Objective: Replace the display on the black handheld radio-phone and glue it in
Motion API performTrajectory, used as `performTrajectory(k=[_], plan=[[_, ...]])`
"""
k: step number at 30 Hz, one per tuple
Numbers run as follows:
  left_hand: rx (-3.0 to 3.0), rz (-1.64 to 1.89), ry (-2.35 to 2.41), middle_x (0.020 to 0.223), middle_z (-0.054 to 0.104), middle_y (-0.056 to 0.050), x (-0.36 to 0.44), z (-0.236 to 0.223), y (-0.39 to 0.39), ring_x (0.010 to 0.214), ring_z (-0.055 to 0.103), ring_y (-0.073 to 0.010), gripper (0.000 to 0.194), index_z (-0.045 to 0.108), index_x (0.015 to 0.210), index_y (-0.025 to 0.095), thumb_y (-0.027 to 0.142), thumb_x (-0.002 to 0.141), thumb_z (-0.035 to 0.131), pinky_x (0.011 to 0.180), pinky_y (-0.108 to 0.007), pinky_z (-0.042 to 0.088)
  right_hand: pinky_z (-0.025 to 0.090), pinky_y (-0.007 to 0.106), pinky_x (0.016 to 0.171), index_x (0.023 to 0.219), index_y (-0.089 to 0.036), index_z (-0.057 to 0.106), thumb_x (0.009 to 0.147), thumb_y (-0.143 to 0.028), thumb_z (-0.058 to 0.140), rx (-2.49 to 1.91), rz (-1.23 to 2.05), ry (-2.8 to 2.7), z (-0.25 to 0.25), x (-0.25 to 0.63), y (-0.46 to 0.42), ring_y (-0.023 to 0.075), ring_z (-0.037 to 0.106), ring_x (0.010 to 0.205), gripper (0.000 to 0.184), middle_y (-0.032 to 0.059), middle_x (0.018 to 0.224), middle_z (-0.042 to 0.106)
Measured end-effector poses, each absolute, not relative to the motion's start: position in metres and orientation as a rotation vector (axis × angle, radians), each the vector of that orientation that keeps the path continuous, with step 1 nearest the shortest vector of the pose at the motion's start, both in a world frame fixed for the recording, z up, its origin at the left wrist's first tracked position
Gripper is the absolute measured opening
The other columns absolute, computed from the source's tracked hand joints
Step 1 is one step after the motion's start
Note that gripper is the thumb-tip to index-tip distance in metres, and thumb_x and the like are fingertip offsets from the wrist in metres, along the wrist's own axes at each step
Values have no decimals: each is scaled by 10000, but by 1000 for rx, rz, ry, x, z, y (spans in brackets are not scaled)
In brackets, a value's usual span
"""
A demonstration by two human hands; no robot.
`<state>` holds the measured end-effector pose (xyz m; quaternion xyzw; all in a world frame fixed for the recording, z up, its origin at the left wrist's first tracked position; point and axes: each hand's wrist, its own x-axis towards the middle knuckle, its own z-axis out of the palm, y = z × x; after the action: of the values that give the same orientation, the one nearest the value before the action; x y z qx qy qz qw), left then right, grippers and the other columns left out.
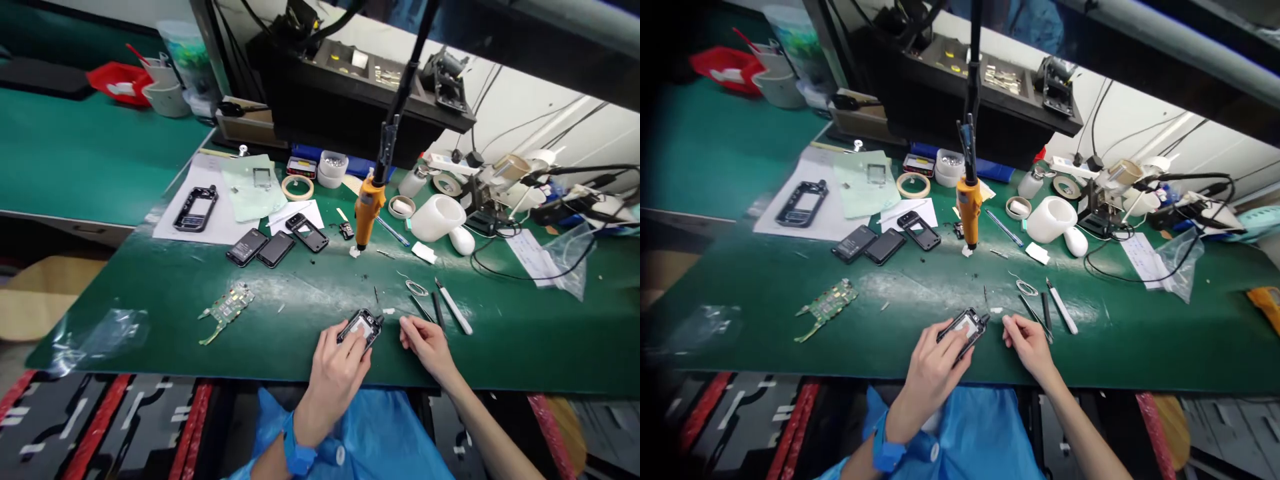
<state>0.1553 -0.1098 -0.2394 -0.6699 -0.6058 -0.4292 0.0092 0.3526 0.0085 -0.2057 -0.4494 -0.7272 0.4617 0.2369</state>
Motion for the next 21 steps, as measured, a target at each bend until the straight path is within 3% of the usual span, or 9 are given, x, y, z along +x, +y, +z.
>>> performTrajectory(k=[3, 7, 11, 14, 16, 17, 19, 20, 21], plan=[[-2065, -1389, -1882, 1049, 876, -60, 149, -237, -110, 984, 786, -309, 142, 733, 1085, 183, 89, 1042, 636, 847, -440, 667, 323, 217, 407, 650, -183, 589, 1098, -793, 556, -1159, 1225, -2014, -209, 344, 15, 74, 420, 396, 758, -10, 506, 534], [-2031, -1425, -1886, 1100, 884, -52, 135, -221, -110, 1062, 785, -325, 142, 720, 1161, 170, 95, 1047, 680, 921, -470, 689, 394, 219, 423, 909, -194, 650, 1172, -595, 533, -990, 1076, -2044, -208, 334, 21, 85, 482, 428, 493, -5, 667, 650], [-2054, -1476, -1876, 1138, 882, -52, 122, -190, -107, 1082, 777, -289, 168, 720, 1165, 155, 79, 1017, 737, 1018, -455, 695, 576, 260, 607, 1059, -204, 708, 1152, -379, 587, -709, 893, -2167, -197, 325, 38, 149, 696, 677, 232, 35, 812, 726], [-2007, -1482, -1897, 1112, 887, -56, 111, -170, -101, 1099, 776, -253, 152, 736, 1117, 154, 69, 998, 777, 1094, -421, 668, 614, 262, 682, 1036, -209, 701, 1153, -225, 536, -512, 831, -2263, -196, 318, 53, 146, 739, 735, 202, 31, 838, 753], [-1908, -1405, -1927, 1095, 889, -75, 101, -163, -96, 1122, 784, -242, 160, 742, 1108, 157, 64, 991, 800, 1094, -402, 653, 654, 284, 809, 1115, -202, 720, 1131, -172, 576, -427, 829, -2330, -202, 311, 57, 162, 797, 888, 148, 62, 994, 814], [-1827, -1371, -1961, 1093, 888, -83, 96, -161, -93, 1124, 788, -238, 171, 742, 1112, 157, 69, 985, 816, 1085, -397, 649, 670, 331, 921, 1226, -185, 731, 1117, -180, 620, -414, 818, -2374, -207, 307, 57, 202, 816, 1047, 156, 110, 1164, 828], [-1693, -1337, -2009, 1098, 886, -84, 86, -162, -88, 1107, 799, -227, 177, 732, 1097, 171, 78, 979, 827, 1066, -398, 647, 627, 487, 1141, 1494, -106, 655, 1119, -272, 667, -406, 766, -2489, -214, 300, 49, 323, 726, 1388, 410, 248, 1520, 693], [-1653, -1332, -2020, 1097, 887, -82, 83, -163, -86, 1090, 806, -227, 183, 727, 1089, 178, 81, 973, 831, 1058, -408, 650, 598, 534, 1188, 1563, -66, 606, 1136, -349, 656, -347, 787, -2554, -215, 298, 42, 358, 675, 1464, 514, 293, 1596, 618], [-1641, -1322, -2019, 1092, 888, -79, 80, -165, -84, 1075, 815, -230, 187, 724, 1081, 183, 85, 967, 835, 1045, -419, 656, 611, 512, 1169, 1548, -54, 618, 1157, -426, 619, -220, 895, -2610, -216, 296, 35, 346, 696, 1436, 539, 295, 1568, 640]])
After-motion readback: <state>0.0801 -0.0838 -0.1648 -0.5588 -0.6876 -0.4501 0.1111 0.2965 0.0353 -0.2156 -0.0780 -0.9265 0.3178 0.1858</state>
